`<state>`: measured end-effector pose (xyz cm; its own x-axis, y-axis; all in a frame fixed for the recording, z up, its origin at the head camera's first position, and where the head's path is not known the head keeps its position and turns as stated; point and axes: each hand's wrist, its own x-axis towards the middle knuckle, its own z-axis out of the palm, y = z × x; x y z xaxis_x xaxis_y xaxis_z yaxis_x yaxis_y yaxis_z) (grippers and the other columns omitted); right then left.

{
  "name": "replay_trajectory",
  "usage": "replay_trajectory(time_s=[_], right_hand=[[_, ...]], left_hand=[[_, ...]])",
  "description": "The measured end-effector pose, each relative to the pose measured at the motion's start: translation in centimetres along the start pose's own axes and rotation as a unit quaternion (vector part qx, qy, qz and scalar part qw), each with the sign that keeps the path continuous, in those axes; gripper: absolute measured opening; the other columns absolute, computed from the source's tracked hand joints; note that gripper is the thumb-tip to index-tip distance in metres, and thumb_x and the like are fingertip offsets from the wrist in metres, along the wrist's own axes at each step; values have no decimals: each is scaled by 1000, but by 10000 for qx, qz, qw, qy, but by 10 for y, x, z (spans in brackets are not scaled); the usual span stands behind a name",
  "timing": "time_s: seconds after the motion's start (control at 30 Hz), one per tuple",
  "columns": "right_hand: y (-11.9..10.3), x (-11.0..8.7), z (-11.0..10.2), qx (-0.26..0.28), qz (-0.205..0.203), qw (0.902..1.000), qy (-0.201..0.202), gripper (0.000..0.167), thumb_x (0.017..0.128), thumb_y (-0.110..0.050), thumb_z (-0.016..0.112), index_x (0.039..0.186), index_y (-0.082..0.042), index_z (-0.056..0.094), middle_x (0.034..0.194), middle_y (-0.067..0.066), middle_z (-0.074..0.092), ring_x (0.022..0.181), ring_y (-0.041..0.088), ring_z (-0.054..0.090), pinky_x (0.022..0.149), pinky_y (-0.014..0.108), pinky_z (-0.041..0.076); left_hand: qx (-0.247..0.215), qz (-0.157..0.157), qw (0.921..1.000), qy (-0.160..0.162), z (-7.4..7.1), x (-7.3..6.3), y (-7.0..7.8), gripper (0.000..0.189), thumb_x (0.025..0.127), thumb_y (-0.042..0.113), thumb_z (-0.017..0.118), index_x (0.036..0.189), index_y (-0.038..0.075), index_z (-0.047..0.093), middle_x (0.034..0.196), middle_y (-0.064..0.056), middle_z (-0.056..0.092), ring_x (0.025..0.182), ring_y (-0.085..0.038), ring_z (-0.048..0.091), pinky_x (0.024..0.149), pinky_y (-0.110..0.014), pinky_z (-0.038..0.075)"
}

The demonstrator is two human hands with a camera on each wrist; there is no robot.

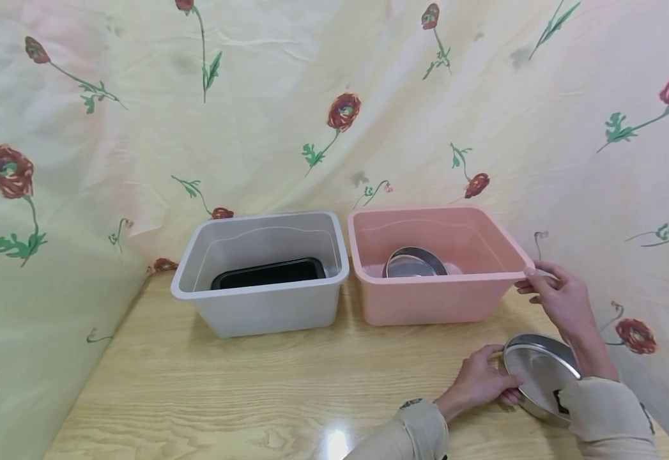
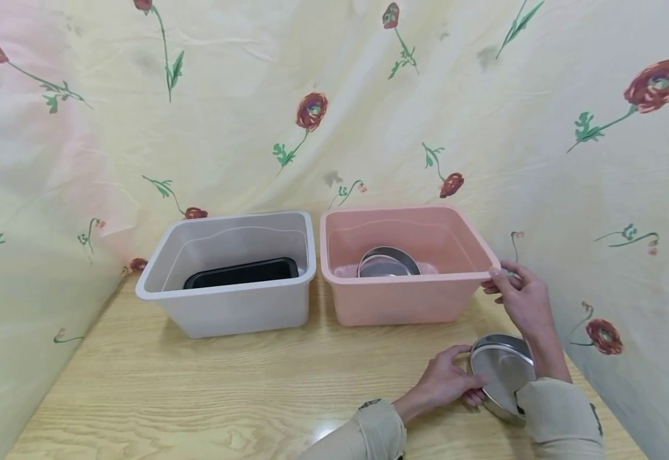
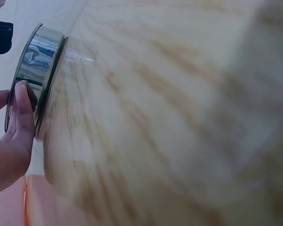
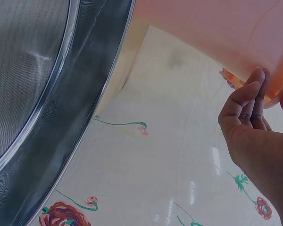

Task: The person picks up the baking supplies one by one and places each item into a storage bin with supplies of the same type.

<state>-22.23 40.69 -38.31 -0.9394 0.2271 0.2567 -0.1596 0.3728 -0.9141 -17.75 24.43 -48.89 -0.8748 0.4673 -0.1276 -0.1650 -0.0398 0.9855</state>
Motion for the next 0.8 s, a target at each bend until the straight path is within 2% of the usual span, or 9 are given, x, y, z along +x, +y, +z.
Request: replay_trajectory(time_s=[0.23,0.53,0.8], right_hand=[[0,1,0,-3,35,10000,-6,11,108,-20,58,118,-24,59,83,-17,73,74,-1,69,62,16,55],[1,2,0,-35,35,10000,8,11,108,-21,58,118,-25,58,83,-18,73,74,-2,69,62,16,55],[1,2,0,-38,36,10000,-16,10,108,-22,58,117,-26,58,83,-18,73,74,-1,69,62,16,55]], left_hand=[[51,57,10000,-15,0,0,0,47,88,-5,77,130,13,64,57,-8,68,49,-19,68,46,-24,56],[-84,20,10000,-38,0,0,1,47,89,-8,74,132,10,63,58,-10,68,54,-28,72,47,-27,57],[-77,107,9999,13,0,1,2,48,88,-10,73,130,10,64,59,-10,68,57,-34,72,49,-28,59]])
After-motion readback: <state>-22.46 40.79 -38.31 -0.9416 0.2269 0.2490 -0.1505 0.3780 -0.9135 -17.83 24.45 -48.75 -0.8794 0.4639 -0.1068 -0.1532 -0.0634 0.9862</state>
